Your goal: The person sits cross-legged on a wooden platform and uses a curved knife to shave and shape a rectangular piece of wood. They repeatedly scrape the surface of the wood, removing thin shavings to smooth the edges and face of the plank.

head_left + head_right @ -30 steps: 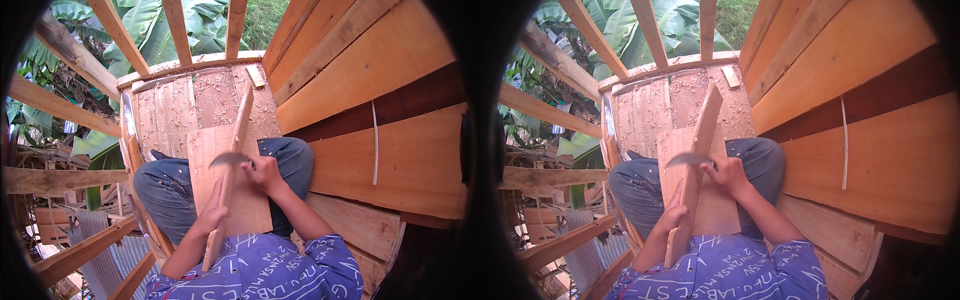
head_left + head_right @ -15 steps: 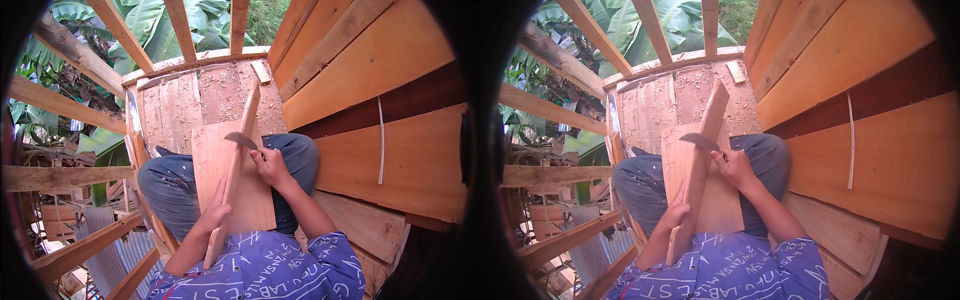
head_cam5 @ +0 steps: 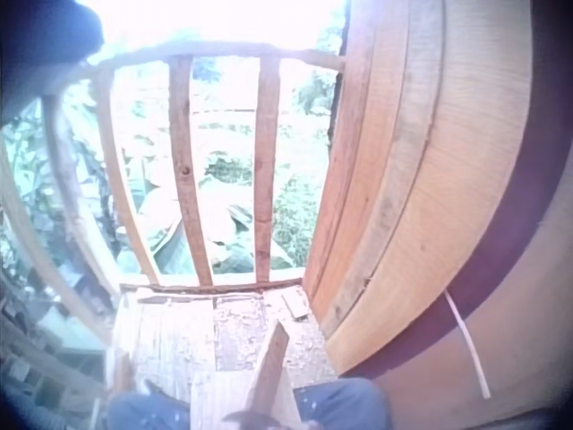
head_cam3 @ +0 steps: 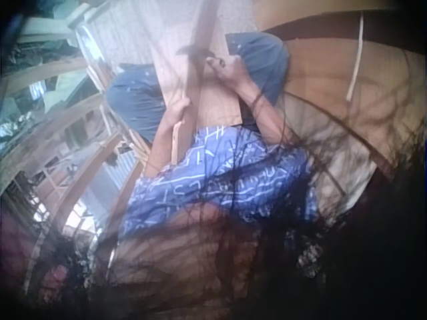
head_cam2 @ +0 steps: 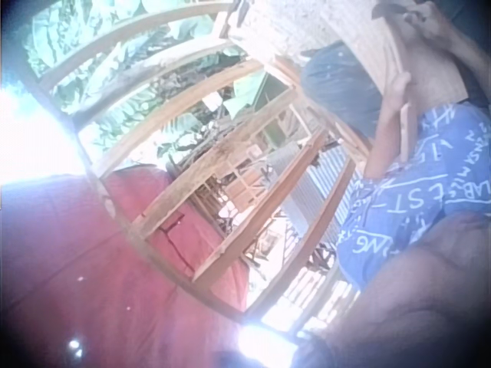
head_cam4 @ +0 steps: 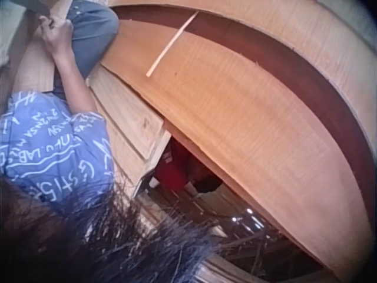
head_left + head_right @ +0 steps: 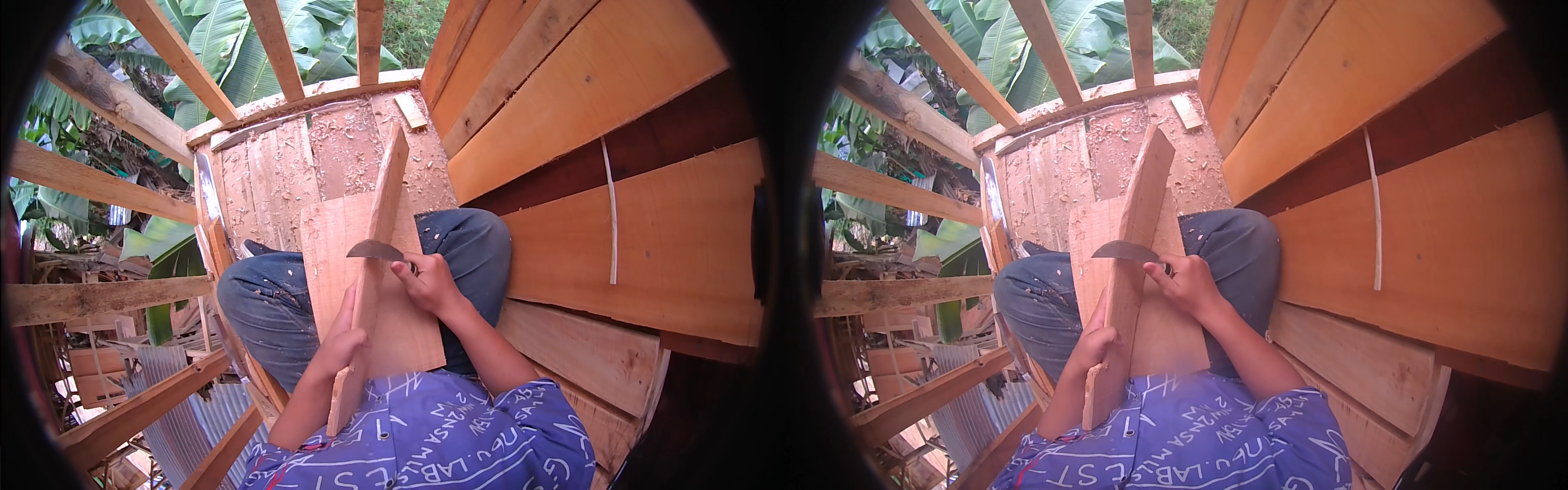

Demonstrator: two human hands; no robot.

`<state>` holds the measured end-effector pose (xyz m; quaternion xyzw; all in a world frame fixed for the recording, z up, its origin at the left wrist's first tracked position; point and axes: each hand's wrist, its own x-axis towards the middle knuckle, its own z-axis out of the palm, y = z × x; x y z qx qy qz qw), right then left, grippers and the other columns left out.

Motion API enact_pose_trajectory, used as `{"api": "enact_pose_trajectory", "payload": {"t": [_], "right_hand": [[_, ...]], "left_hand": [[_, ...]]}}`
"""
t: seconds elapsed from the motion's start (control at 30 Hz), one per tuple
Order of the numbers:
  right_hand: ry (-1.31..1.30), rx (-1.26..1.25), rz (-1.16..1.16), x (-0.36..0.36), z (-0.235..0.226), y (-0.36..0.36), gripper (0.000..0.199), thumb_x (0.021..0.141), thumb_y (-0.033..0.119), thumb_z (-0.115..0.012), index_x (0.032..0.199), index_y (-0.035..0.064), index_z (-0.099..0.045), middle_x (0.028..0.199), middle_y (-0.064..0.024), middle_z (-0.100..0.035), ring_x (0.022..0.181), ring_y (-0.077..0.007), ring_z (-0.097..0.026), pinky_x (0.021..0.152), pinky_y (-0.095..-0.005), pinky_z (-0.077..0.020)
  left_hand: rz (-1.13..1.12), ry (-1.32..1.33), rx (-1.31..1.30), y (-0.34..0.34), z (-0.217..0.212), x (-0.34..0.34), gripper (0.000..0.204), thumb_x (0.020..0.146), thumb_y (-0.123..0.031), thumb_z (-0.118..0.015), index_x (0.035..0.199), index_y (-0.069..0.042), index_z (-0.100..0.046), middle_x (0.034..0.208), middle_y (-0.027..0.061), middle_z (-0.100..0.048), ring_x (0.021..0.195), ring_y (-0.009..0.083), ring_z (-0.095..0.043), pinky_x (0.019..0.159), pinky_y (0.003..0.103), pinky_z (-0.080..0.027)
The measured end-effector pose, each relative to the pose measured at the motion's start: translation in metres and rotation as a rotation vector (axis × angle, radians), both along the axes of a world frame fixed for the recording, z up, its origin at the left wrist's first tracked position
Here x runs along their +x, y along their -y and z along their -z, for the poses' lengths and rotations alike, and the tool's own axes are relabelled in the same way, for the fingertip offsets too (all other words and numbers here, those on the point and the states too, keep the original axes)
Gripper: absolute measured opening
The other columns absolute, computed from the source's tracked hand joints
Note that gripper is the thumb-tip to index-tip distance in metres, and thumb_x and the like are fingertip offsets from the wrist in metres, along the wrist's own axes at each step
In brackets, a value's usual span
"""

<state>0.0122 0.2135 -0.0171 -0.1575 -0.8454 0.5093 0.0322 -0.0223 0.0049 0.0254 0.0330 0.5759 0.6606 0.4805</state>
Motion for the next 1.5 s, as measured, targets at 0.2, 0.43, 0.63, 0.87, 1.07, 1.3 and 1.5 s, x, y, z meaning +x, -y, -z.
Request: {"api": "enact_pose_trajectory", "payload": {"t": [0.2, 0.43, 0.63, 0.87, 1.07, 1.3, 1.5], "right_hand": [[-0.018, 0.139, -0.027, 0.003, -0.008, -0.003, 0.05, 0.09, 0.048, -0.061, 0.079, -0.001, -0.068, 0.057, -0.02, -0.056, 0.054, -0.0311, -0.063, 0.051, -0.0382, -0.0469], [0.04, 0.382, 0.074, -0.03, -0.017, -0.024, 0.067, 0.083, 0.066, -0.058, 0.073, 0.0011, -0.069, 0.056, -0.019, -0.059, 0.059, -0.036, -0.065, 0.055, -0.0441, -0.0504], [-0.019, 0.403, 0.052, -0.041, -0.011, -0.015, 0.064, 0.083, 0.064, -0.059, 0.066, 0.0027, -0.063, 0.055, -0.0182, -0.057, 0.058, -0.0369, -0.063, 0.052, -0.0436, -0.0482], [-0.072, 0.393, -0.039, -0.031, -0.004, 0.007, 0.064, 0.083, 0.063, -0.06, 0.065, 0.0018, -0.061, 0.054, -0.0186, -0.056, 0.057, -0.0367, -0.063, 0.052, -0.0428, -0.0482], [0.006, 0.477, -0.018, -0.06, 0.009, -0.014, 0.076, 0.078, 0.076, -0.054, 0.068, 0.0016, -0.066, 0.059, -0.0201, -0.061, 0.061, -0.0374, -0.065, 0.054, -0.0445, -0.0495], [0.177, 0.299, 0.319, -0.091, 0.023, -0.053, 0.074, 0.087, 0.067, -0.051, 0.073, -0.0039, -0.066, 0.069, -0.0293, -0.062, 0.075, -0.0465, -0.064, 0.067, -0.0511, -0.0492], [0.194, 0.277, 0.167, -0.071, 0.0, -0.038, 0.072, 0.088, 0.065, -0.051, 0.075, -0.0044, -0.067, 0.065, -0.0279, -0.061, 0.071, -0.0445, -0.064, 0.063, -0.0491, -0.0497]], "left_hand": [[0.035, -0.072, 0.046, 0.0, 0.005, 0.0, 0.101, 0.061, -0.006, -0.049, 0.154, -0.002, -0.009, 0.149, 0.0127, -0.027, 0.136, 0.0213, -0.03, 0.097, 0.025, -0.039], [0.032, -0.024, 0.017, 0.003, 0.007, 0.002, 0.102, 0.059, -0.008, -0.05, 0.153, -0.001, -0.013, 0.15, 0.0121, -0.028, 0.135, 0.0196, -0.03, 0.1, 0.025, -0.037], [0.059, -0.081, -0.005, 0.018, 0.025, -0.004, 0.096, 0.067, -0.009, -0.048, 0.152, 0.004, -0.006, 0.156, 0.0162, -0.018, 0.145, 0.023, -0.015, 0.114, 0.029, -0.02], [0.066, 0.035, 0.062, 0.024, 0.022, -0.013, 0.1, 0.064, -0.01, -0.052, 0.154, 0.0, -0.008, 0.153, 0.0125, -0.024, 0.141, 0.0203, -0.023, 0.107, 0.026, -0.03], [0.045, 0.198, -0.005, 0.03, 0.018, -0.016, 0.099, 0.064, -0.01, -0.051, 0.154, 0.0, -0.01, 0.153, 0.0111, -0.026, 0.14, 0.0191, -0.025, 0.107, 0.026, -0.031], [0.088, 0.078, 0.033, 0.028, 0.023, -0.005, 0.095, 0.068, -0.008, -0.047, 0.154, 0.0, -0.009, 0.155, 0.011, -0.024, 0.142, 0.0185, -0.023, 0.109, 0.026, -0.026], [0.061, 0.157, 0.039, 0.034, 0.03, -0.01, 0.096, 0.068, -0.005, -0.047, 0.155, -0.001, -0.005, 0.155, 0.0127, -0.023, 0.14, 0.0185, -0.026, 0.103, 0.026, -0.035]]}}
